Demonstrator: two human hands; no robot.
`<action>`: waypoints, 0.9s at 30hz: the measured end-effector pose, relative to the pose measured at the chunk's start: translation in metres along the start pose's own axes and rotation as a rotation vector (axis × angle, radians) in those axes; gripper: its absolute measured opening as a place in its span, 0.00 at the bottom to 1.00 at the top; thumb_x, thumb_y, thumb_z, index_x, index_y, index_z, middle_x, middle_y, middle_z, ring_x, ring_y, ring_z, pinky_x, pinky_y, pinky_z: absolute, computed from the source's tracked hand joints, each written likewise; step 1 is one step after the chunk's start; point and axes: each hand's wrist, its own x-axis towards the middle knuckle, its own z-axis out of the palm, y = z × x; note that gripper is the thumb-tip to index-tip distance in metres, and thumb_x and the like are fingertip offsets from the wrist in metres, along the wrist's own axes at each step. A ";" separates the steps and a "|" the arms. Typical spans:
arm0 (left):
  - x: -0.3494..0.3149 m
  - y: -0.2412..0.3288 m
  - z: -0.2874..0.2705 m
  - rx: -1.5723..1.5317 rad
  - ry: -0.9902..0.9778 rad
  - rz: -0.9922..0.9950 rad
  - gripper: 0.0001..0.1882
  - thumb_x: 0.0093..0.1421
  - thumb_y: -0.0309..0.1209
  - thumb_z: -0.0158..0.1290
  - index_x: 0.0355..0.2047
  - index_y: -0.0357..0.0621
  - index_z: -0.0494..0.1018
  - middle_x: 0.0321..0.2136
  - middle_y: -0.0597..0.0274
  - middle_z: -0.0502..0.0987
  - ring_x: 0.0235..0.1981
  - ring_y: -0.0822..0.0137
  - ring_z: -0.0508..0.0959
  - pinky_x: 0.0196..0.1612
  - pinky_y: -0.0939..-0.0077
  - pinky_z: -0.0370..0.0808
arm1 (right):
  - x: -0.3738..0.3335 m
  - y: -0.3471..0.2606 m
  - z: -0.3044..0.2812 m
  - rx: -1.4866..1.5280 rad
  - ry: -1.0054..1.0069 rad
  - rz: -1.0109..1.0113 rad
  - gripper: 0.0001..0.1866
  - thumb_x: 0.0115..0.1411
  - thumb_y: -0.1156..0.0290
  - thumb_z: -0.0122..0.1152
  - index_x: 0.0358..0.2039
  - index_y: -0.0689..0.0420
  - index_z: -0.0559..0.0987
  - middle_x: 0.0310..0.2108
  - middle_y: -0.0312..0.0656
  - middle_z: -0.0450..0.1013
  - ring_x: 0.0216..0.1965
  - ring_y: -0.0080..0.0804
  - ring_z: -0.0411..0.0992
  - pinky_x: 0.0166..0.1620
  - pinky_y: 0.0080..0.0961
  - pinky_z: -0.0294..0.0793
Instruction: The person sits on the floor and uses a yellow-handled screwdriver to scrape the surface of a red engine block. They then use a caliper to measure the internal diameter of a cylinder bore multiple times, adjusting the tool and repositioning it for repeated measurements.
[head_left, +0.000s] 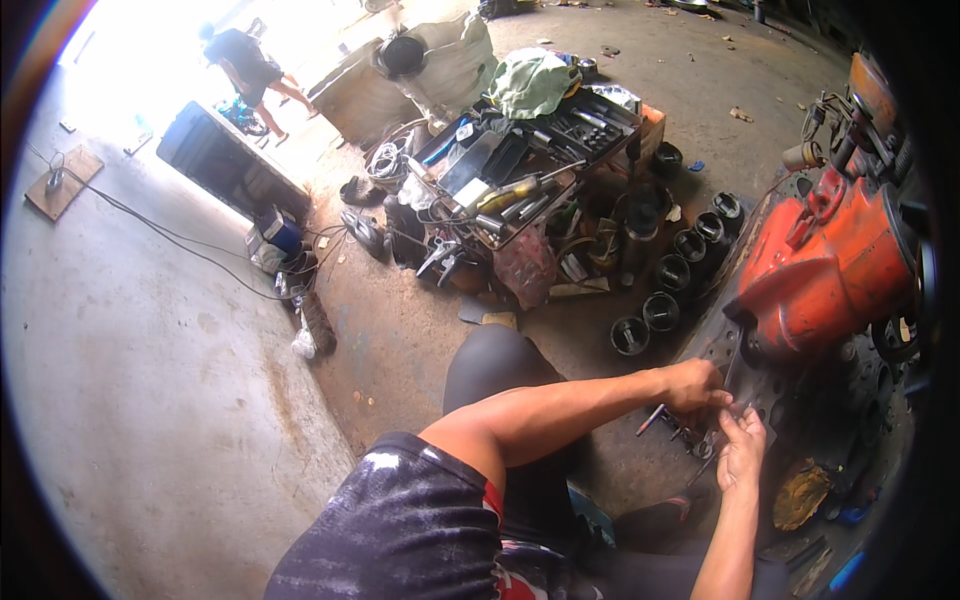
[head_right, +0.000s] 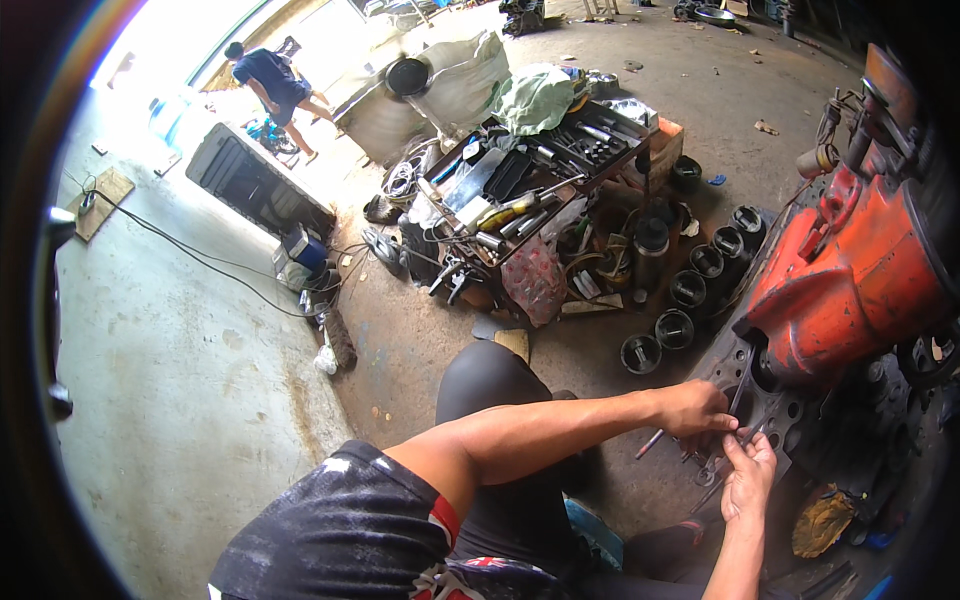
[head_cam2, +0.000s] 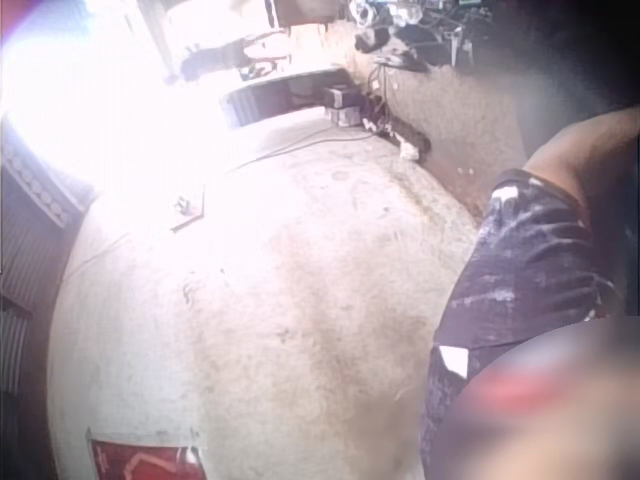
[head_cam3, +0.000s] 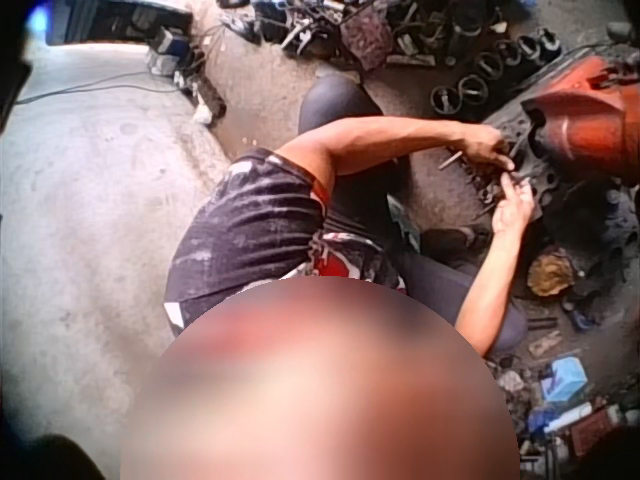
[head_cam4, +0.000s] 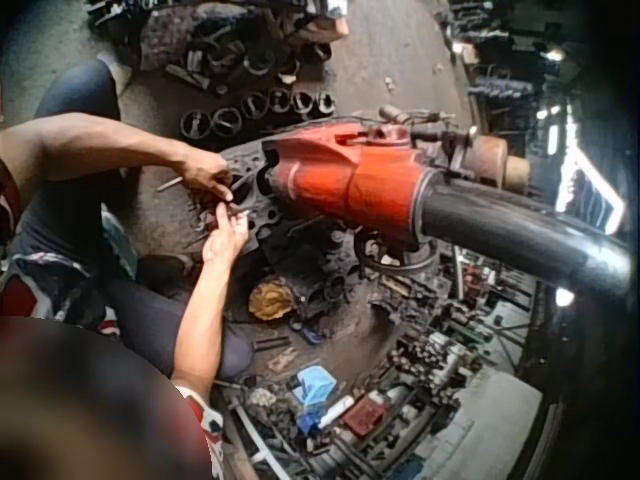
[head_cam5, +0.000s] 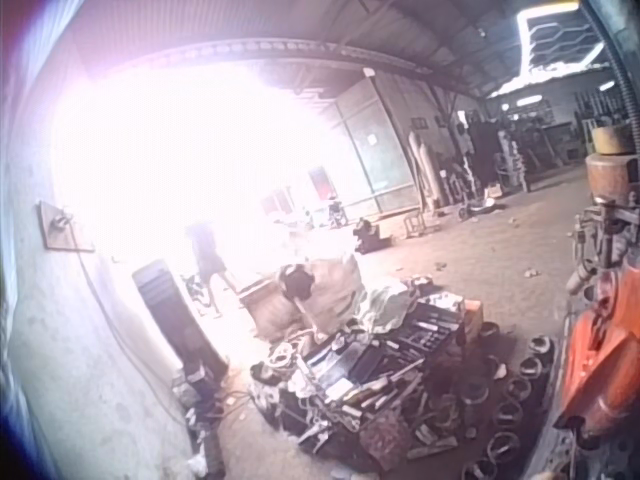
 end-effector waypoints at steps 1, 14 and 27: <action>0.000 0.000 0.000 -0.004 -0.002 -0.002 0.22 0.71 0.41 0.49 0.33 0.29 0.75 0.21 0.52 0.81 0.22 0.60 0.84 0.25 0.68 0.82 | 0.000 0.000 0.000 0.017 -0.007 -0.004 0.15 0.61 0.78 0.66 0.46 0.57 0.71 0.41 0.38 0.76 0.39 0.24 0.76 0.35 0.21 0.74; 0.000 -0.002 0.000 -0.022 -0.011 -0.001 0.23 0.72 0.41 0.49 0.32 0.29 0.75 0.21 0.51 0.81 0.22 0.60 0.85 0.24 0.69 0.82 | -0.001 -0.001 0.001 0.011 0.007 0.021 0.14 0.61 0.79 0.65 0.45 0.59 0.72 0.42 0.40 0.76 0.38 0.25 0.76 0.39 0.23 0.77; 0.000 -0.001 0.001 -0.006 -0.008 0.019 0.23 0.72 0.41 0.48 0.31 0.28 0.75 0.21 0.51 0.81 0.22 0.60 0.84 0.24 0.68 0.82 | -0.002 0.000 0.001 0.007 0.023 0.015 0.15 0.61 0.78 0.66 0.46 0.58 0.72 0.41 0.40 0.76 0.37 0.26 0.77 0.37 0.22 0.76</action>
